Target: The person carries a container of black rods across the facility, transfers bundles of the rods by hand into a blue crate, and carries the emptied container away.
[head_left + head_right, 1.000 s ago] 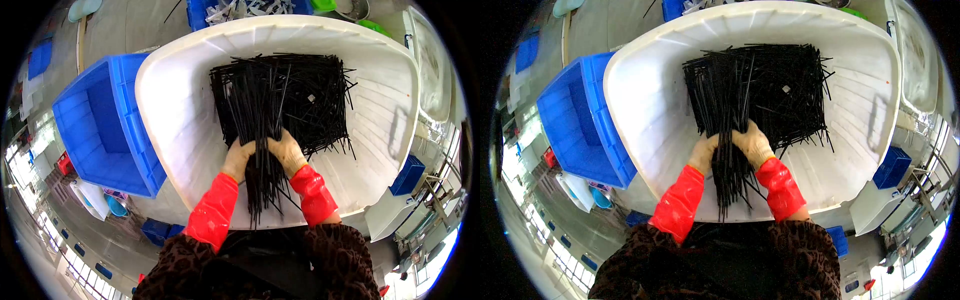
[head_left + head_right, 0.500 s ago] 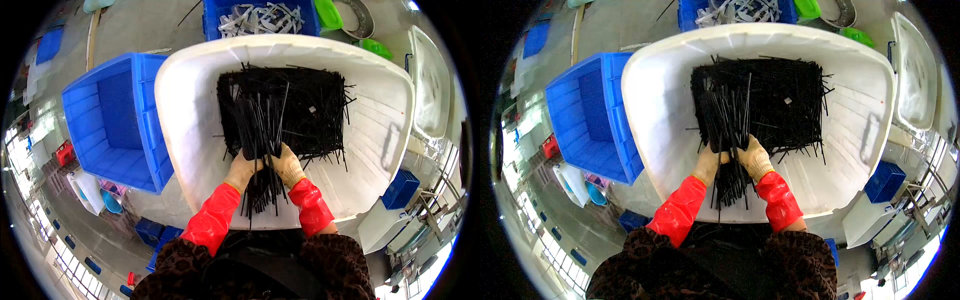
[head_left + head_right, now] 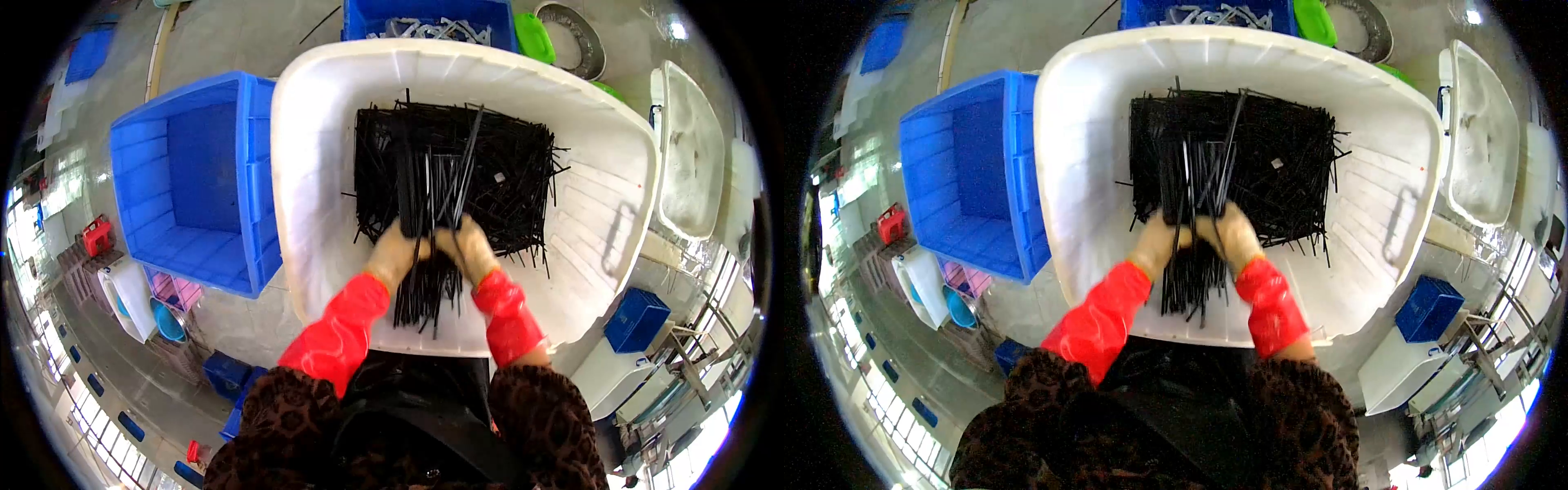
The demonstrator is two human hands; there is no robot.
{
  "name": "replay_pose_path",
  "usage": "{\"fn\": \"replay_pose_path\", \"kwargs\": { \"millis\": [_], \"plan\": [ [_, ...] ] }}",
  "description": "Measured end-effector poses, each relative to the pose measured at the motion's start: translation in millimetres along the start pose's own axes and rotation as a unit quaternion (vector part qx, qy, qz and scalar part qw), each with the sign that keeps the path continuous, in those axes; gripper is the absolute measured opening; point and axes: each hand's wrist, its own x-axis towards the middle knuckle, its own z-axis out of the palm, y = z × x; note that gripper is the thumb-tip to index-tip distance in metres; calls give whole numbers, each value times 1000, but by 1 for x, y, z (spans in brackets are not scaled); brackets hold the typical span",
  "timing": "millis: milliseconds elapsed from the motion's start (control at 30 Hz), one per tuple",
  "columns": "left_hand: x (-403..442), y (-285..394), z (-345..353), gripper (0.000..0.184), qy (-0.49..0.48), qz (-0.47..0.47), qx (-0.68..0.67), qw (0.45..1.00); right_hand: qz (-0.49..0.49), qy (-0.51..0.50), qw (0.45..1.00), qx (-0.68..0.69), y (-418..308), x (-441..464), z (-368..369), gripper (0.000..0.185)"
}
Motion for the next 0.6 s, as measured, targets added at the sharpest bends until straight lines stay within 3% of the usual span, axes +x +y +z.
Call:
{"fn": "replay_pose_path", "kwargs": {
  "millis": [33, 67, 100, 133, 167, 200, 233, 267, 333, 367, 400, 433, 467, 533, 600],
  "plan": [
    [-11, -4, 2, 35, -13, -62, -91, 994, 77, 69, 985, 137, -26, -21, -2, 18],
    [-13, -12, 2, 35, -24, -112, -99, 988, 151, 132, 942, 270, -51, -26, -20, 17],
    [-16, -20, 0, 36, -34, -124, -112, 985, 147, 129, 944, 267, -60, -19, -41, 17],
    [-20, -13, 0, 37, -44, -136, -125, 982, 136, 1, 988, 75, -77, -5, -78, 17],
    [-18, -10, -1, 37, -44, -132, -129, 982, 119, -126, 977, -123, -86, 5, -100, 16],
    [-13, -9, -1, 37, -29, -80, -140, 986, 115, -124, 977, -129, -69, 8, -83, 16],
    [-10, -9, -2, 38, -12, -29, -152, 988, 90, -48, 994, 49, -38, 10, -50, 16],
    [-2, 6, -2, 39, 7, -5, -191, 981, 61, 29, 972, 225, -17, 18, -32, 17],
    [13, 41, -13, 36, -9, 29, -184, 982, 3, 161, 948, 274, -23, 61, -78, 18],
    [28, 45, -19, 35, -26, 47, -182, 982, -42, 204, 977, 41, -31, 69, -102, 17],
    [35, 56, -21, 33, -32, 37, -205, 978, -84, 237, 948, -195, -36, 74, -121, 16],
    [36, 72, -23, 33, -16, 42, -134, 990, 20, 96, 988, -118, -32, 93, -130, 18],
    [34, 82, -23, 32, 2, 47, -63, 997, 125, -47, 990, -38, -36, 109, -144, 20],
    [25, 71, -19, 32, -14, 85, -127, 988, 91, -75, 991, -66, -47, 100, -152, 24],
    [-8, 65, -22, 33, -34, 88, -195, 976, 154, 2, 973, 172, -53, 59, -109, 26]
  ]
}}
